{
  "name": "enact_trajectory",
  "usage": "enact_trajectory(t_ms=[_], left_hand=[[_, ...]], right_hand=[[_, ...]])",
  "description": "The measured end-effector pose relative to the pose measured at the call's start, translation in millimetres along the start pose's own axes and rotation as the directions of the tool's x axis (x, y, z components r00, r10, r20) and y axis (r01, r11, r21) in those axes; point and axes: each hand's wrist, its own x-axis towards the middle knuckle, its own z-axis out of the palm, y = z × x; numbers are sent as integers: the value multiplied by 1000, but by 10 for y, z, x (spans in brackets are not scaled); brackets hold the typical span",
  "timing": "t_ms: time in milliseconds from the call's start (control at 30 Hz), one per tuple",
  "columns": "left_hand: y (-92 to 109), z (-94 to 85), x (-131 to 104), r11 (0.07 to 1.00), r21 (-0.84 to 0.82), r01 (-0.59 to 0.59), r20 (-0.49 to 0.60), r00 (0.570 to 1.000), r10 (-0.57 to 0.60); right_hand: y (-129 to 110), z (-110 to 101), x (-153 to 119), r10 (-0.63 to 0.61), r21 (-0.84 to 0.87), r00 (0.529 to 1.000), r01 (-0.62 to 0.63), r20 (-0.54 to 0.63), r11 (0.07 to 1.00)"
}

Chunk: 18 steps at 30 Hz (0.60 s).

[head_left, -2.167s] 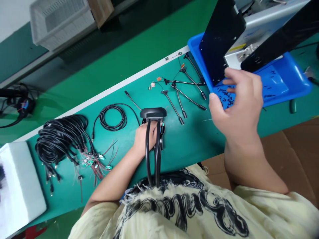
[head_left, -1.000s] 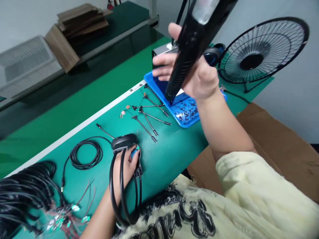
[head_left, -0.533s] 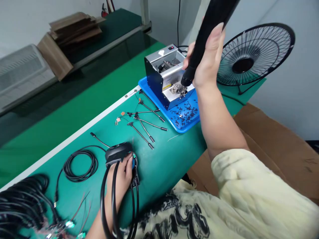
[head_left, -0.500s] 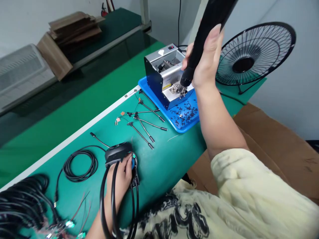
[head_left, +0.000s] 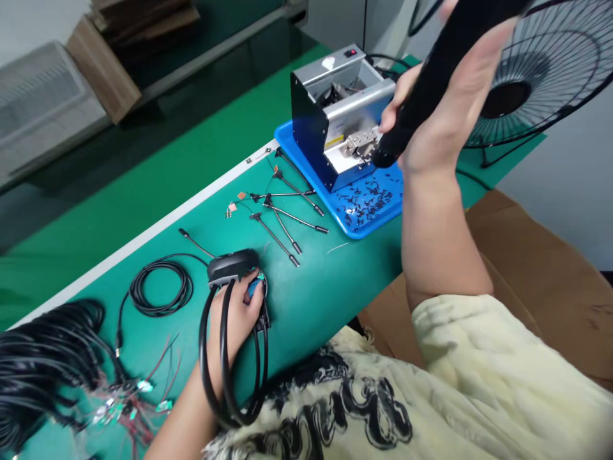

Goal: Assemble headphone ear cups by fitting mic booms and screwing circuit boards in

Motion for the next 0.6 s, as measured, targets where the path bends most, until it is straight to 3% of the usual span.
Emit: enact_trajectory(t_ms=[100,267,433,600], left_hand=[[11,-11,6,1000,-24,20,13,1000,-19],[21,-14,6,997,-63,36,34,999,-34],[25,-14,12,998,-52,23,19,1000,-22],[67,-23,32,999,-45,-4,4,1000,4]], right_hand=[[2,44,129,-88,-37,989,85,-115,996],[95,68,233,50,7,998,-50,45,999],[213,65,163,45,22,998,-46,49,999],[3,99,-62,174,88,977,-186,120,979]])
